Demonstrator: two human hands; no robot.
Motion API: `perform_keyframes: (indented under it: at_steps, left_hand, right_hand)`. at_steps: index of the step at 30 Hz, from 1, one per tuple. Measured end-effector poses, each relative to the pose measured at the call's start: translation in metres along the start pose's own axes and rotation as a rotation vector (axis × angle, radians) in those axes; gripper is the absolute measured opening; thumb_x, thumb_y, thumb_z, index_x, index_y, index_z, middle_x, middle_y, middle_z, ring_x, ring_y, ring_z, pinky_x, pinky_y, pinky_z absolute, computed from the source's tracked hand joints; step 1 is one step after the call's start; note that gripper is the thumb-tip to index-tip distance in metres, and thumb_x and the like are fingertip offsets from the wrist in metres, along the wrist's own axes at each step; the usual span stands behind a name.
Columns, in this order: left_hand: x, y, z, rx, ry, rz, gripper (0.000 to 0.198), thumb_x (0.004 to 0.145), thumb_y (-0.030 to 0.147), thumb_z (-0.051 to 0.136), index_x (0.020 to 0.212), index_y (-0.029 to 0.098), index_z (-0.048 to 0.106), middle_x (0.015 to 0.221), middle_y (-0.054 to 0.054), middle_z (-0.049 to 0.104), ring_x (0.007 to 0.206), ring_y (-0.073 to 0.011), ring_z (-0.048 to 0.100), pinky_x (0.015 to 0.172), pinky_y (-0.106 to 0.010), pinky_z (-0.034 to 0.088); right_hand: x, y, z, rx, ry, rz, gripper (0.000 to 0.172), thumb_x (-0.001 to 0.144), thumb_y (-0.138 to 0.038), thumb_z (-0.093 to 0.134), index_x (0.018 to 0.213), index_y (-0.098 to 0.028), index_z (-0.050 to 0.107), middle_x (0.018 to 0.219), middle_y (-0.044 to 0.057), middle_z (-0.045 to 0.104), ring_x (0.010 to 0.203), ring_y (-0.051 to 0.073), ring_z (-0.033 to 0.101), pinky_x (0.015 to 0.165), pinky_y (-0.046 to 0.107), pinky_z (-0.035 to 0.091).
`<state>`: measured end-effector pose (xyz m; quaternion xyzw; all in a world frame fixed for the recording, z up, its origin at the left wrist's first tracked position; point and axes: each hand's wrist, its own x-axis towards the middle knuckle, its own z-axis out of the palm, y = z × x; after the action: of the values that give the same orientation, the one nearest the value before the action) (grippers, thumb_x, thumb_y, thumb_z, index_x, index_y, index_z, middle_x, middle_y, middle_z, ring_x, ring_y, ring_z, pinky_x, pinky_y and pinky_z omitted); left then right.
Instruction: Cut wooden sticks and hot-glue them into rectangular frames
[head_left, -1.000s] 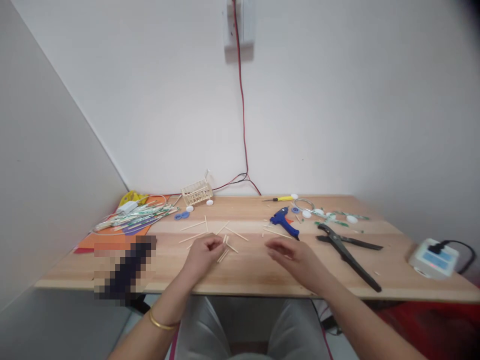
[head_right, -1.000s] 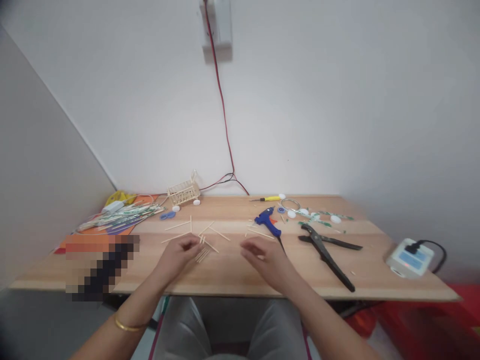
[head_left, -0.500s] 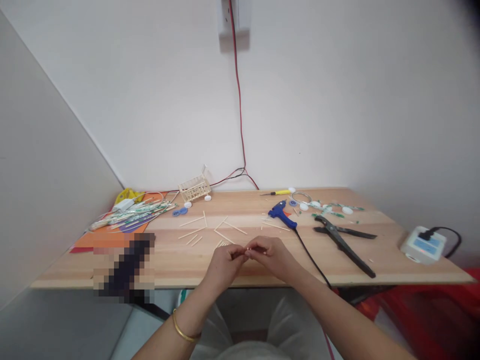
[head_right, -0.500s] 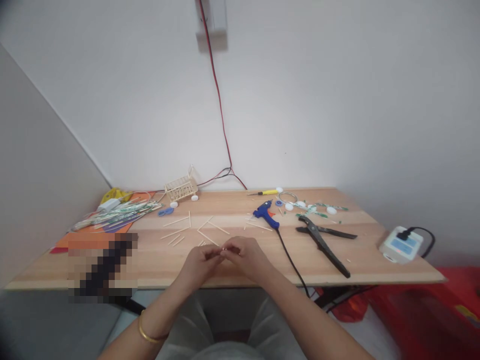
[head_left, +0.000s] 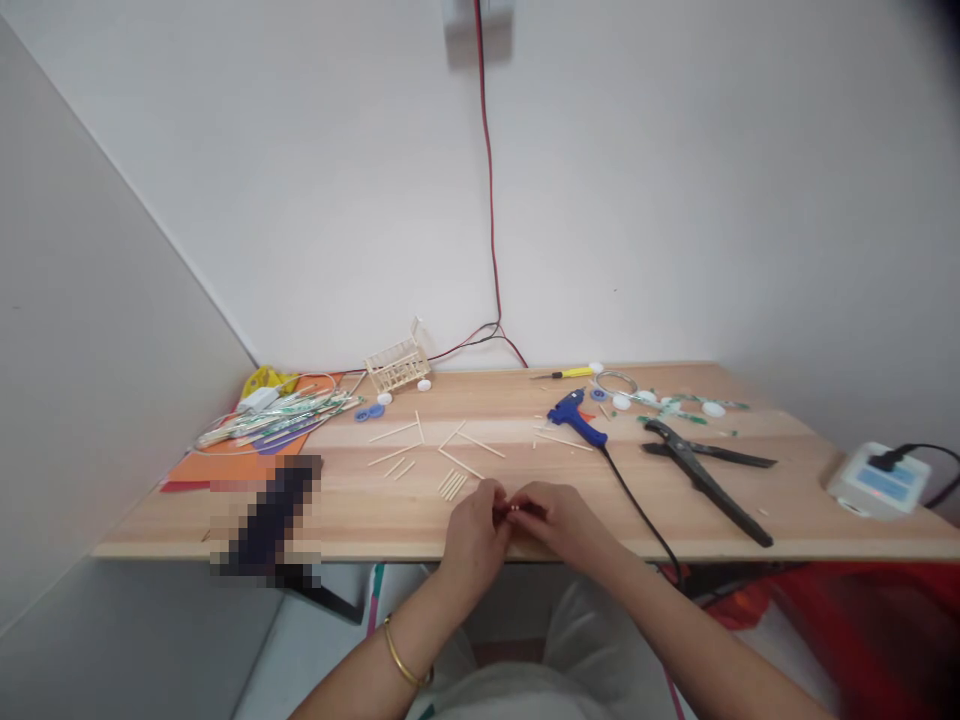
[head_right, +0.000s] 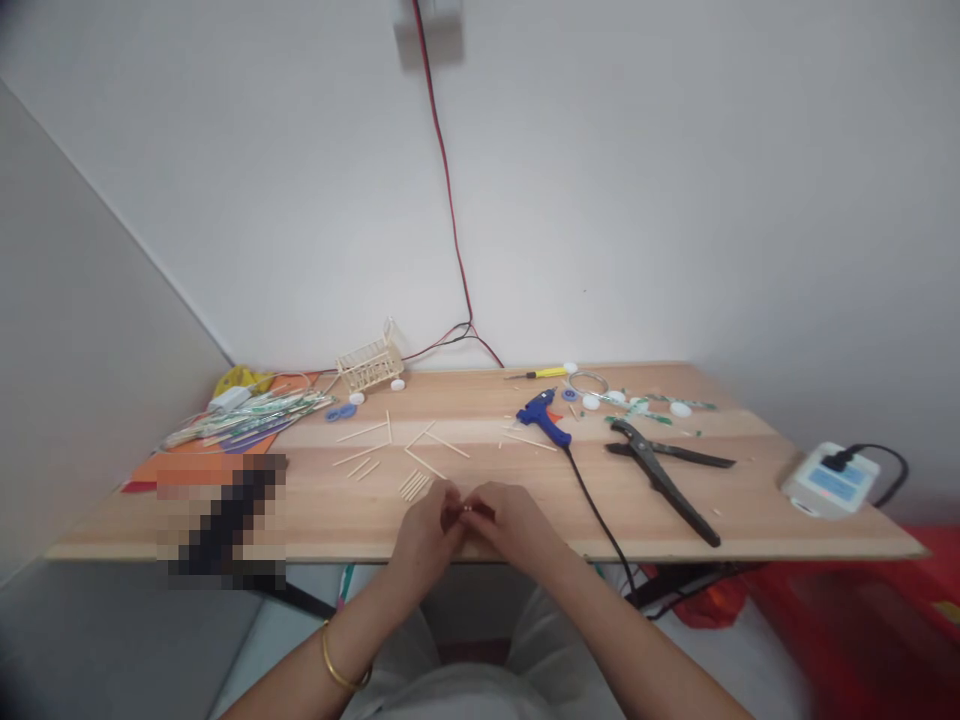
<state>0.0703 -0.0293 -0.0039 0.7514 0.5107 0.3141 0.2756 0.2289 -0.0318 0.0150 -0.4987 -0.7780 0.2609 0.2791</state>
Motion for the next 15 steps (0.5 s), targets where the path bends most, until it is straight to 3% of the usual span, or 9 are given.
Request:
perform_keyframes:
  at_steps: [5,15]
  left_hand:
    - [-0.0011,-0.0005,0.0025,0.069,0.002,-0.006,0.020,0.070,0.009,0.051,0.086,0.020,0.046,0.079,-0.002,0.057,0.074,-0.0167,0.053,0.065,-0.026,0.037]
    - [0.0010,0.0030,-0.0018,-0.016,-0.043,-0.017,0.021,0.068,0.008,0.052,0.084,0.020,0.046,0.077,-0.001,0.059,0.072,-0.0158,0.055,0.065,-0.026,0.038]
  right_hand:
    - [-0.0010,0.0032,0.0025,-0.038,0.001,-0.007,0.012,0.082,-0.023,0.056,0.083,-0.018,0.066,0.081,0.003,0.068,0.076,0.017,0.060,0.069,0.025,0.041]
    - [-0.0044,0.0024,0.0046,-0.082,0.029,-0.047,0.013,0.084,-0.023,0.054,0.082,-0.017,0.066,0.080,0.004,0.067,0.077,0.017,0.059,0.070,0.025,0.042]
